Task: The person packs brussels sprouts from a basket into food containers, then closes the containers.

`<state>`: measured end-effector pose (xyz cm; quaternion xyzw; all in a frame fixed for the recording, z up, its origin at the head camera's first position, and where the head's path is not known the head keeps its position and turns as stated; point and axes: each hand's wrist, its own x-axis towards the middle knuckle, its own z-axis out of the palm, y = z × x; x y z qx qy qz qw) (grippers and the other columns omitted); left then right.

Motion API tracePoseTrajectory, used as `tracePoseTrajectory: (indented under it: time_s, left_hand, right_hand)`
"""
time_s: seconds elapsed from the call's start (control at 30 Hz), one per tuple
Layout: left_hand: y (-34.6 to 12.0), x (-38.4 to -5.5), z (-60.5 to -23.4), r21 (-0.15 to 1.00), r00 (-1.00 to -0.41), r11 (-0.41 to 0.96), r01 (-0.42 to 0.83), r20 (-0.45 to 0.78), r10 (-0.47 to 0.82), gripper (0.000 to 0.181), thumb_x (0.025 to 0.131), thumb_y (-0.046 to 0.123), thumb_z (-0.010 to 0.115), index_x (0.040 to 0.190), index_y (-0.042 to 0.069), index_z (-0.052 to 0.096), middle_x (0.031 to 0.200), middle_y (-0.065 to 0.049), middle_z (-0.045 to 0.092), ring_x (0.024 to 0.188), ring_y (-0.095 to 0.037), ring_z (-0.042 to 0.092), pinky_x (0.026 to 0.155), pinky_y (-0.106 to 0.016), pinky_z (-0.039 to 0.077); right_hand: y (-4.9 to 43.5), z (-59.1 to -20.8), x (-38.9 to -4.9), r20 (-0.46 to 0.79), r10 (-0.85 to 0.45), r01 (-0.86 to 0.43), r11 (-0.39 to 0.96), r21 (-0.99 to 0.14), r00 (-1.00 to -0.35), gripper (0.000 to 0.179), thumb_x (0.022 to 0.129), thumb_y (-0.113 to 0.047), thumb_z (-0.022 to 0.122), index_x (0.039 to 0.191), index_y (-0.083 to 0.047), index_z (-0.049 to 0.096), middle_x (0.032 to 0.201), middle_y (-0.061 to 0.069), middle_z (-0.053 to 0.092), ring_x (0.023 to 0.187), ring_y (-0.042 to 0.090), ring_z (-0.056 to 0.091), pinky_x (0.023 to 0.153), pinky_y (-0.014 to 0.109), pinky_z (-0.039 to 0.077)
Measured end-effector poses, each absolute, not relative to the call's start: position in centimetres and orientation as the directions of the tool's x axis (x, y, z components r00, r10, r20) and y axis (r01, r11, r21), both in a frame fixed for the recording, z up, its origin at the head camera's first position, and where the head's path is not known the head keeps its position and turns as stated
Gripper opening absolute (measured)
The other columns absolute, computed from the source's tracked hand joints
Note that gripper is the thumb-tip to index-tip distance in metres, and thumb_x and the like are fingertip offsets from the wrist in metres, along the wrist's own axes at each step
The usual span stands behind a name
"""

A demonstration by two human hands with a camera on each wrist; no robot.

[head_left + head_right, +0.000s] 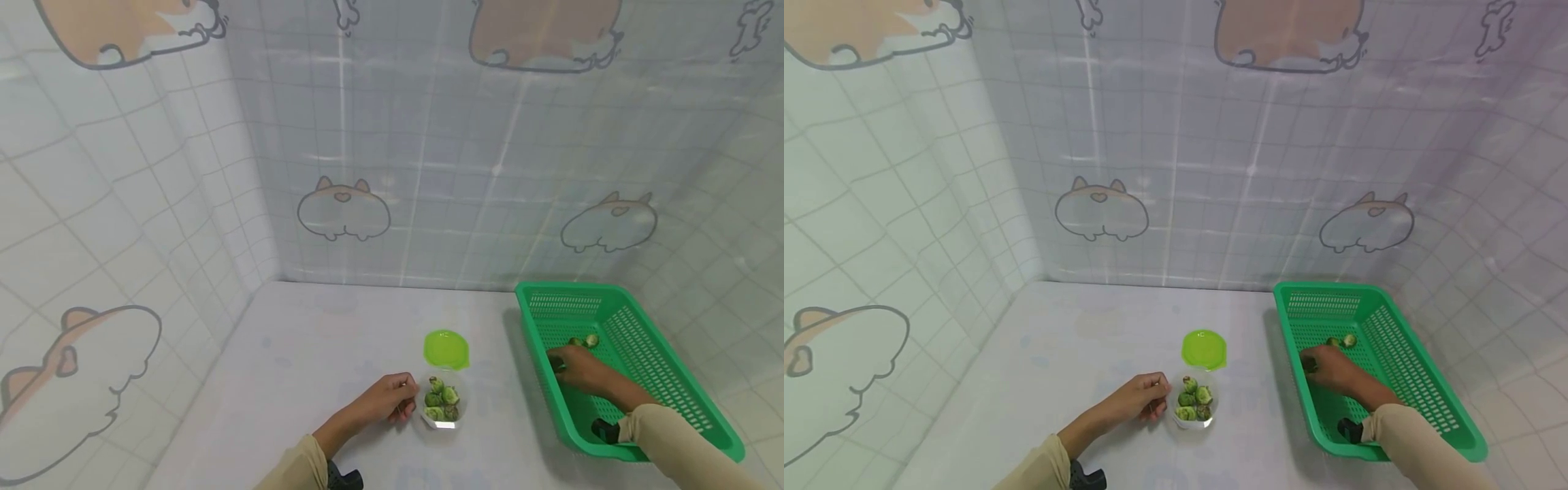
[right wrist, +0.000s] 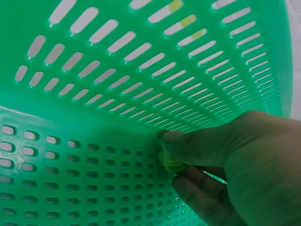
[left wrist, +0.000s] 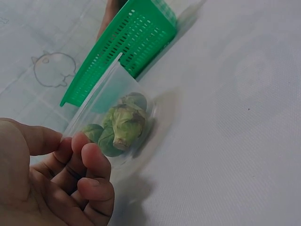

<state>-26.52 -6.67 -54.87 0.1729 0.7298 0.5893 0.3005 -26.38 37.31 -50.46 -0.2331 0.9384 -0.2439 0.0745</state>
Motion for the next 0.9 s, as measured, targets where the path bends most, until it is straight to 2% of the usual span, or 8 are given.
tracePoseTrajectory:
  time_s: [0.3,0.53,0.9]
  left_hand:
    - [-6.72,-26.41,-54.73,0.965,-0.762,0.244,-0.099,-0.232,0.605,0.031,0.105,0.031,0.052,0.089,0.005,0.057,0.072,-0.006,0.061,0.06,-0.015,0.053,0.051,-0.026,0.04]
    - [-6.69,-26.4,-54.77,0.964,-0.767,0.248,-0.099,-0.233,0.598,0.03,0.105,0.03,0.052,0.089,0.006,0.058,0.072,-0.005,0.061,0.059,-0.015,0.053,0.05,-0.026,0.04]
    - [-6.74,-26.39,-54.7,0.965,-0.763,0.24,-0.11,-0.237,0.601,0.031,0.105,0.031,0.052,0.09,0.005,0.058,0.073,-0.005,0.062,0.06,-0.015,0.054,0.05,-0.026,0.04]
  right_hand:
    - [37.33,-50.56,-26.39,-0.01,-0.478,-0.412,0.768,-0.491,-0.878,0.027,0.083,0.009,0.067,0.098,-0.013,0.07,0.095,-0.001,0.071,0.088,0.022,0.069,0.069,0.032,0.055]
    - [37.15,-50.41,-26.22,-0.032,-0.472,-0.39,0.764,-0.514,-0.881,0.027,0.083,0.009,0.066,0.099,-0.012,0.07,0.096,-0.002,0.071,0.088,0.021,0.069,0.069,0.031,0.055]
    - [37.3,-50.39,-26.09,-0.002,-0.462,-0.401,0.771,-0.494,-0.887,0.025,0.082,0.007,0.067,0.091,-0.016,0.071,0.088,-0.006,0.069,0.083,0.017,0.068,0.068,0.032,0.054]
